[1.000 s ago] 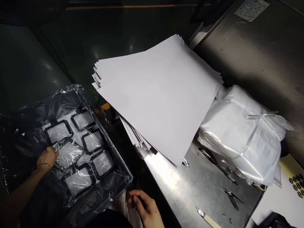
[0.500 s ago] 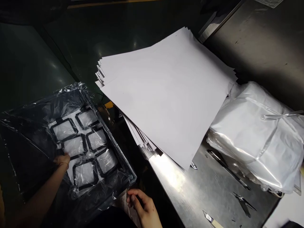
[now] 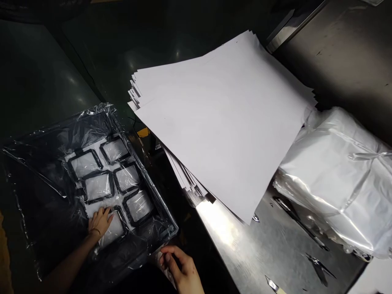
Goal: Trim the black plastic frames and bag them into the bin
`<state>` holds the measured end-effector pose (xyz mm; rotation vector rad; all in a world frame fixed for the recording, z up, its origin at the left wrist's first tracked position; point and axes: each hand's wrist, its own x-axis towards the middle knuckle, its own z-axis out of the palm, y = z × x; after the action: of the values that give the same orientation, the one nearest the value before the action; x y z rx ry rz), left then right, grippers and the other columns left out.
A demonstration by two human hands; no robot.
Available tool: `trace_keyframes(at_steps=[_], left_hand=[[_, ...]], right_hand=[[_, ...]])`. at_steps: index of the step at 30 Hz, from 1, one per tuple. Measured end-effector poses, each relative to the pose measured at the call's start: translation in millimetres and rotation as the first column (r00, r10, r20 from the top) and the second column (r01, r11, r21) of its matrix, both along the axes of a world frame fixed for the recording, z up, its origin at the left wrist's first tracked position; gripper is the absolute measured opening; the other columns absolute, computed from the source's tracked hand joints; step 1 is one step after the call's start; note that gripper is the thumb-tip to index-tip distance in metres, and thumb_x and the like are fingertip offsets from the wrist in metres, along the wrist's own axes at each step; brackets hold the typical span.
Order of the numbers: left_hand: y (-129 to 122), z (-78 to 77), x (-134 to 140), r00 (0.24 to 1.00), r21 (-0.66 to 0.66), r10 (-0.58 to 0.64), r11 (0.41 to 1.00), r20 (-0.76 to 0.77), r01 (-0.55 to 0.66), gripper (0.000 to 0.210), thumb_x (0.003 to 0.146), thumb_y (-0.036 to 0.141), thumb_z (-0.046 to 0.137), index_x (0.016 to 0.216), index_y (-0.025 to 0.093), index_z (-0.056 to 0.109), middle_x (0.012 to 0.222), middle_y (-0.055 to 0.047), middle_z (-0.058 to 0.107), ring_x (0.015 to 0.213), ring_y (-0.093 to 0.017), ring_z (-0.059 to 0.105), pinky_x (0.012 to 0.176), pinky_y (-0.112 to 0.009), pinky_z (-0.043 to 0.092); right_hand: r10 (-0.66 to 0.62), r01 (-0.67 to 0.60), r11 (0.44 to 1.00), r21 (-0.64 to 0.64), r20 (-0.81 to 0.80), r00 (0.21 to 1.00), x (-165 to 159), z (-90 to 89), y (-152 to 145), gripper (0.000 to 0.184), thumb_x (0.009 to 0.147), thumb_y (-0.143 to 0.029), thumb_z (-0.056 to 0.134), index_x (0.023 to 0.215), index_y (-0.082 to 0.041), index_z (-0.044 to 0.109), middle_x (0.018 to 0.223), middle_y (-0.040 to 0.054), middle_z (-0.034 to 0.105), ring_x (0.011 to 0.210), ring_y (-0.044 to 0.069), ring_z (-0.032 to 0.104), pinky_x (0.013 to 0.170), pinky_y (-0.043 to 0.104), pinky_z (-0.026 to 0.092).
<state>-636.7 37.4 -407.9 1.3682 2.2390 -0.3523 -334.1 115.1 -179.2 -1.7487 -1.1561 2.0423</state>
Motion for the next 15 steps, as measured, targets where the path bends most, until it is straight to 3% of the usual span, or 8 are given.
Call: trace_keyframes(at_steps=[3,8,12,15], left_hand=[[2.5,6.3,-3.9,0.995,0.007,0.058,0.998,-0.080,-0.058,0.033,0.077,0.030,0.050,0.108,0.017,0.048,0.111,-0.009,0.050,0.096,-0.025,0.049,0.078,-0.047,0.041],[39.6,11.5,-28.4,0.987,0.150,0.106,0.985,-0.123,-0.087,0.052,0.078,0.040,0.043,0.124,0.020,0.030,0.137,-0.010,0.021,0.119,-0.031,0.026,0.093,-0.054,0.024],[46.9,2.4,-42.4,0.989,0.044,0.141,0.989,-0.047,-0.139,0.047,0.077,0.042,0.046,0.117,0.019,0.040,0.121,-0.010,0.043,0.108,-0.029,0.040,0.086,-0.052,0.033],[43.5,-7.6,-39.6,0.970,-0.011,0.240,0.971,-0.042,-0.241,0.044,0.078,0.041,0.044,0.117,0.019,0.040,0.116,-0.010,0.047,0.102,-0.026,0.046,0.081,-0.049,0.038]], right_hand=[[-0.019,0.019,1.000,0.014,0.000,1.000,1.8,0.8,0.9,0.032,0.076,-0.045,0.049,0.081,-0.016,0.060,0.070,0.0038,0.060,0.066,0.015,0.054,0.067,0.026,0.042],[-0.022,0.022,1.000,-0.008,0.025,0.999,3.8,0.9,-1.1,0.030,0.075,-0.043,0.051,0.081,-0.016,0.061,0.070,0.0037,0.061,0.067,0.016,0.055,0.068,0.027,0.042],[-0.007,0.008,1.000,-0.019,0.048,0.999,3.0,3.3,-2.6,0.031,0.074,-0.045,0.051,0.081,-0.016,0.061,0.069,0.0035,0.061,0.067,0.017,0.056,0.068,0.027,0.042],[-0.004,0.005,1.000,-0.014,0.059,0.998,1.8,5.1,-2.4,0.032,0.074,-0.046,0.050,0.081,-0.016,0.061,0.068,0.0033,0.061,0.067,0.017,0.056,0.068,0.027,0.043]])
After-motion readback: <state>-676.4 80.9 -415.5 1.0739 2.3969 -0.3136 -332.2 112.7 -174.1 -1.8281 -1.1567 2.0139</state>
